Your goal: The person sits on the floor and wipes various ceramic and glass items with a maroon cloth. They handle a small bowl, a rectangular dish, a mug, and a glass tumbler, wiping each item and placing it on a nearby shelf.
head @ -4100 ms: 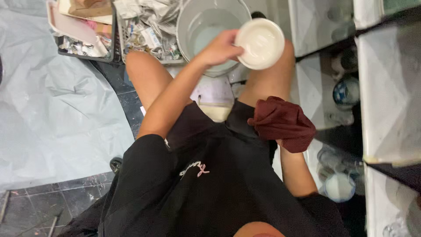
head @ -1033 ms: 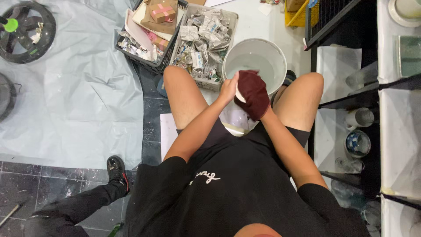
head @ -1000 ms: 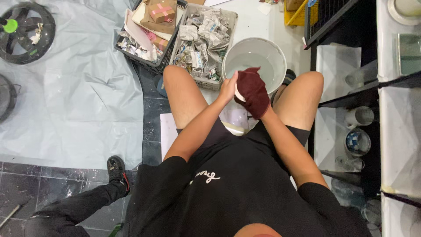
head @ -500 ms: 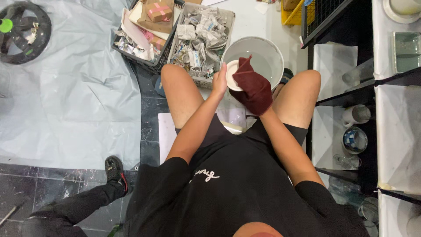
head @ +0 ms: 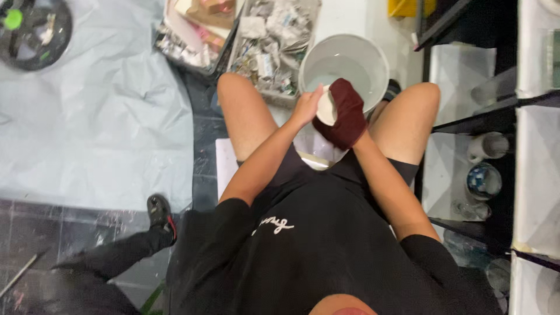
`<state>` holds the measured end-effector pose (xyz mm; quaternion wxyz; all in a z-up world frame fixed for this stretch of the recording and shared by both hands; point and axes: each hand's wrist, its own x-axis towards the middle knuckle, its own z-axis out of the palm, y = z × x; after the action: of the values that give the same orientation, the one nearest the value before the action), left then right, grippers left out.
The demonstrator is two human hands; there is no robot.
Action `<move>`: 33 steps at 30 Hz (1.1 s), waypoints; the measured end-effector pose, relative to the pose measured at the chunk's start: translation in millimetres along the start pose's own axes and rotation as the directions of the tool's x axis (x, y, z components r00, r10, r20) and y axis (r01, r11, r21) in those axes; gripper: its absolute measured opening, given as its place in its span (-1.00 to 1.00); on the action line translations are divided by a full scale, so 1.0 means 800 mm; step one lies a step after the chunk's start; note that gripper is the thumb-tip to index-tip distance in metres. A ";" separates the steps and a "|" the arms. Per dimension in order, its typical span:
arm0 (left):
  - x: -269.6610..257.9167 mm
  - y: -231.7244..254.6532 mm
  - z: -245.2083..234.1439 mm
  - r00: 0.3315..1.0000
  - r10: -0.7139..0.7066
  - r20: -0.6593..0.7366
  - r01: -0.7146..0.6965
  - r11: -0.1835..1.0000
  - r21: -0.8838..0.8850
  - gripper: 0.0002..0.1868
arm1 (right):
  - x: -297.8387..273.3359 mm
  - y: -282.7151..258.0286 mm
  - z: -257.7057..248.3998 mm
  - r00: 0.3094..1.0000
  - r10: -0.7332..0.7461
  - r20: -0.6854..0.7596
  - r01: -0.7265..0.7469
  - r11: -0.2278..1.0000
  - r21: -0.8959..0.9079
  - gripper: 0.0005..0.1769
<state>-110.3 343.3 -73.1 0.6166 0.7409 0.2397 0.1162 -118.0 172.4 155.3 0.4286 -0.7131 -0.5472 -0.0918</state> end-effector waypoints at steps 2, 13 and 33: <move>0.001 -0.002 0.001 0.997 0.063 0.045 -0.058 0.993 -0.100 -0.28 | -0.007 0.015 0.008 0.995 -0.084 0.058 0.086 0.996 -0.029 -0.39; -0.003 0.016 0.005 0.977 0.187 0.099 -0.134 0.909 -0.396 -0.39 | -0.018 0.015 0.016 0.989 0.149 0.015 -0.144 0.920 0.364 -0.19; -0.043 0.026 0.007 0.986 0.165 0.011 -0.154 0.942 -0.299 -0.40 | -0.040 0.029 0.005 1.000 -0.007 0.025 0.009 0.998 -0.068 0.13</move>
<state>-132.9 319.1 -50.2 0.7137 0.6587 0.1475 0.1872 -111.7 152.3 122.0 0.3970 -0.7261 -0.5518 -0.1032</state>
